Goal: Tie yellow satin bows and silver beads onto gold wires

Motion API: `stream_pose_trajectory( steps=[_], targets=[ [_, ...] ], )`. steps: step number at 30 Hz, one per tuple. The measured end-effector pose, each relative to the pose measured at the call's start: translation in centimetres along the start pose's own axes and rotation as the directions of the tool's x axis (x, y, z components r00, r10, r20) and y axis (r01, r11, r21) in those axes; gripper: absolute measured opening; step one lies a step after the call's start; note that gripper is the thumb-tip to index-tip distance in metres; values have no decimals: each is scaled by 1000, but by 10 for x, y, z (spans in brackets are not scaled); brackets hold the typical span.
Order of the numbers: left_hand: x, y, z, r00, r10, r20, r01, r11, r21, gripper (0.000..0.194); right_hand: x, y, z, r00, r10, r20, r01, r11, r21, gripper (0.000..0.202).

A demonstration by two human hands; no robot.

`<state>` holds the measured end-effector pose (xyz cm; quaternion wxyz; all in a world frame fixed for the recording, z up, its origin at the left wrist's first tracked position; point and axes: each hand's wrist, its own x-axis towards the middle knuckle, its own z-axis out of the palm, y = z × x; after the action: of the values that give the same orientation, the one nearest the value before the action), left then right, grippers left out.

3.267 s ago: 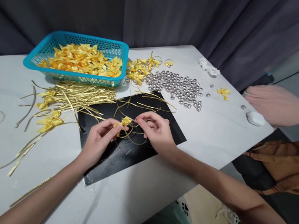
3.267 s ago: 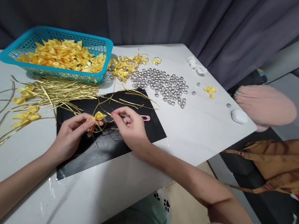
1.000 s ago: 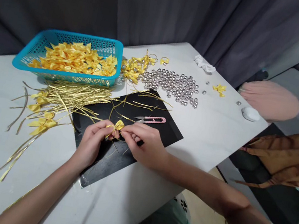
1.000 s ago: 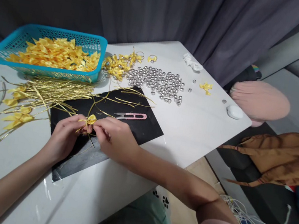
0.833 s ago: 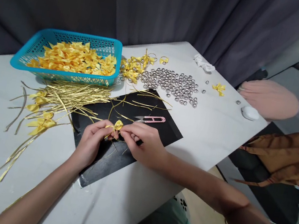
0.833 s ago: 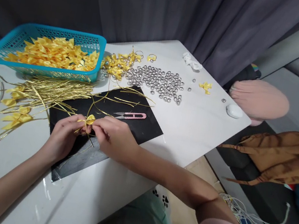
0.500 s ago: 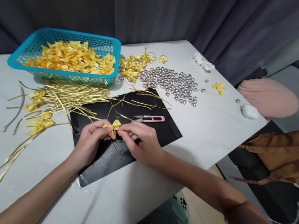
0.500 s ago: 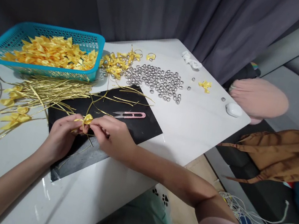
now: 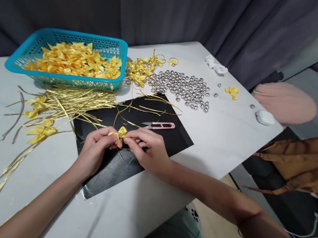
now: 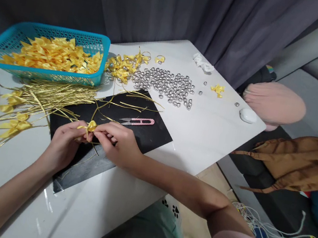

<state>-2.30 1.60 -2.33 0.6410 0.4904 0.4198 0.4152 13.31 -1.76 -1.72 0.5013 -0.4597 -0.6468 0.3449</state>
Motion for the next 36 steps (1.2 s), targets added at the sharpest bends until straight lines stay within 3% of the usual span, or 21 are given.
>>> stream_pose_trajectory(
  steps=[8,21,26,36],
  targets=[
    [0,-4,-4,1000,16,15,-16,1000,3,21,-1,4,7,982,188,-16,-181,965,190,12],
    [-1,-6,-7,998,24,57,-28,998,59,18,-2,2,8,972,236,-12,-227,950,216,10],
    [-1,-7,-5,999,21,30,-22,998,56,21,-3,2,11,940,338,31,-333,898,288,9],
    [-1,-3,-1,1000,-14,11,13,999,41,21,-4,2,12,915,394,86,-391,813,432,3]
  ],
)
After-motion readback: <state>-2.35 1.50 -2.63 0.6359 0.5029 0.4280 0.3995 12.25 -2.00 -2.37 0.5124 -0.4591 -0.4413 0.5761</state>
